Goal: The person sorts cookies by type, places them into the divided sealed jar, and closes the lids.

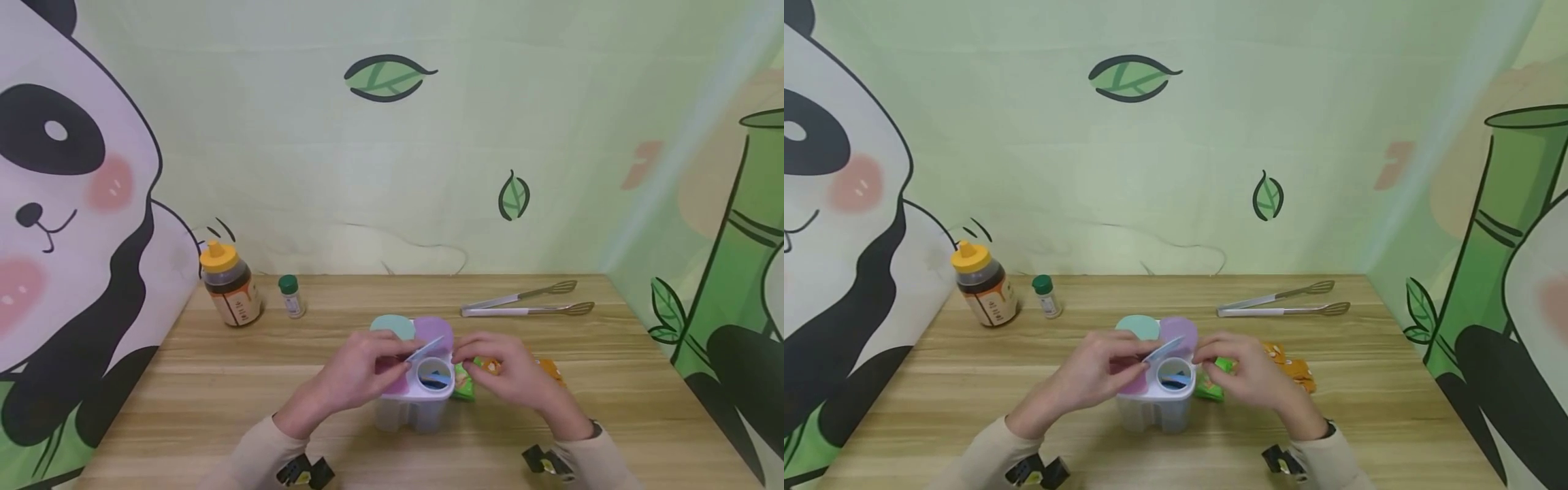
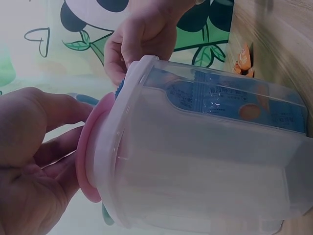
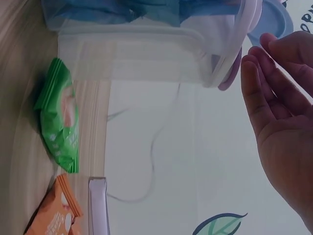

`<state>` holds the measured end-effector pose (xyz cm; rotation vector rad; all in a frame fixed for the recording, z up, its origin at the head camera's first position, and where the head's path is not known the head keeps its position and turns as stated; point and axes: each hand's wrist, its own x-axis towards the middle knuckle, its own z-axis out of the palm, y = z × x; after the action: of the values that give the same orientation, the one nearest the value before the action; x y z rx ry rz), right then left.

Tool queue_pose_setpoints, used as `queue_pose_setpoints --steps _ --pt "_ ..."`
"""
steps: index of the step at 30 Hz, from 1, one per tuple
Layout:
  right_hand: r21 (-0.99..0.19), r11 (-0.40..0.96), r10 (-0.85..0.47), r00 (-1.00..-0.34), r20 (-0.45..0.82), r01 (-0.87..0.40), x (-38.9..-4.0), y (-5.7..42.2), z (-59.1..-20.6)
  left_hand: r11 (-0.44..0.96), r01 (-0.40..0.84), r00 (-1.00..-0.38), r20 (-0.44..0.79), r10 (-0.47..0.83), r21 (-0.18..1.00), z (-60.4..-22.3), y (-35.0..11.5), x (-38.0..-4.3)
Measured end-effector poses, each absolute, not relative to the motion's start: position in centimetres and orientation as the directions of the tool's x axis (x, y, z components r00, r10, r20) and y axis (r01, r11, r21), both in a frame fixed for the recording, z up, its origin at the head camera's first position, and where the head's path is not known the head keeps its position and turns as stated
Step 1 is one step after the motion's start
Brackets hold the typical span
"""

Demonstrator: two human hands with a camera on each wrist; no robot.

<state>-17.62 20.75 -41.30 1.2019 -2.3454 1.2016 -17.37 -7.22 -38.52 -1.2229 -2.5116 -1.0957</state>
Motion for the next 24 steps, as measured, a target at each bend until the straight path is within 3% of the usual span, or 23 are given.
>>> queue_pose_setpoints --steps 13,19,24 --pt "-0.600 0.359 -0.532 -0.685 0.498 -0.715 -17.9 21.9 -40.9 0.433 0.805 -0.576 0.357 0.735 0.406 -37.8 -7.1 -17.0" --pt "-0.598 0.368 -0.531 -0.689 0.493 -0.712 -18.5 22.7 -41.0 0.436 0.870 -0.494 0.382 0.781 0.232 -37.8 -6.9 -16.9" --pt "-0.579 0.405 -0.520 -0.699 0.491 -0.708 -19.0 23.2 -41.7 0.453 0.884 -0.464 0.351 0.813 0.120 -37.5 -6.7 -16.6"
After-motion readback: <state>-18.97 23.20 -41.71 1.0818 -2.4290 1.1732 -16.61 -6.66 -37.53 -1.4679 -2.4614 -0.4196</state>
